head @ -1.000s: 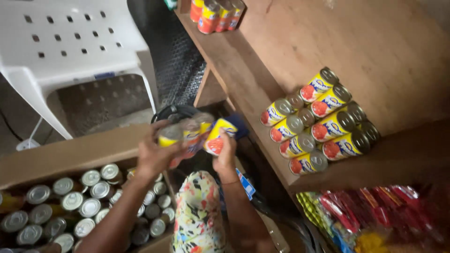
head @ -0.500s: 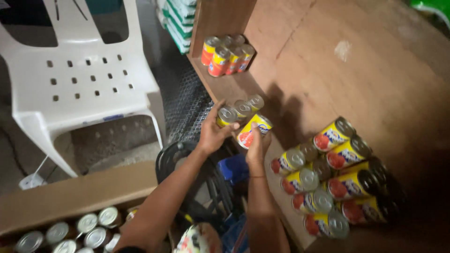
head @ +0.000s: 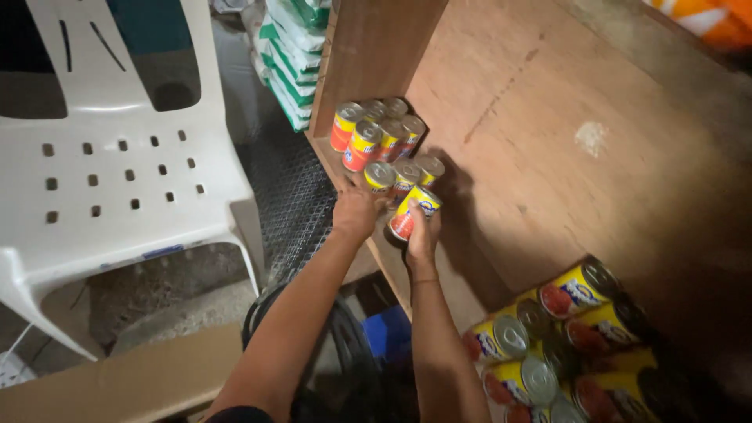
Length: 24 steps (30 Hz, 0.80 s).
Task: Stocking and organizing canned goods from a cardboard box onto wooden shelves.
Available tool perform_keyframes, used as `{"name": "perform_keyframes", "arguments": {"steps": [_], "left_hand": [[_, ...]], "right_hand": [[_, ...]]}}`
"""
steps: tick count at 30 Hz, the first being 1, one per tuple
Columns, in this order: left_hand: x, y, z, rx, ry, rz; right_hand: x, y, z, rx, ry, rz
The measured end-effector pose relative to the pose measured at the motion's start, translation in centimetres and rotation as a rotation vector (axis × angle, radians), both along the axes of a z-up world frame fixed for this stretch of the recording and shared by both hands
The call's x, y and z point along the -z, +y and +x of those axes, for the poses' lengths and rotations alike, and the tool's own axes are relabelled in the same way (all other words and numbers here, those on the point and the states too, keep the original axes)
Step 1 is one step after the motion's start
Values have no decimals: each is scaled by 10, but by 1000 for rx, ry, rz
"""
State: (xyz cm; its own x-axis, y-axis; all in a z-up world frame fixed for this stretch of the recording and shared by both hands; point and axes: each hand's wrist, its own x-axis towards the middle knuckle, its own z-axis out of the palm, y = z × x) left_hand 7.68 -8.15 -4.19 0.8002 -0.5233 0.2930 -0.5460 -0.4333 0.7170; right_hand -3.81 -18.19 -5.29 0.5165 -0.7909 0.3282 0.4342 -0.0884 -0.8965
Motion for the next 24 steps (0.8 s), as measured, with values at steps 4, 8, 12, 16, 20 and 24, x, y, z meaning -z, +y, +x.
{"name": "perform_keyframes", "arguments": {"steps": [4,8,12,16,20,24], "left_hand": [[-2,-16,16,21,52,-99],[5,-31,25,-21,49,-143],[14,-34,28,-22,8,-154],[-19,19,3,129,54,-230],[-46,82,-54,468,-20,-152],[-68,120,-129,626,-138,-353]], "right_hand": [[5,-29,32,-20,77,7],[2,-44,50,8,103,-138],[-2,-38,51,-11,64,-93],[0,-13,35,214,85,-225],[-41,70,-29,282,212,-29],[-45,138,-113,193,44,-66]]}}
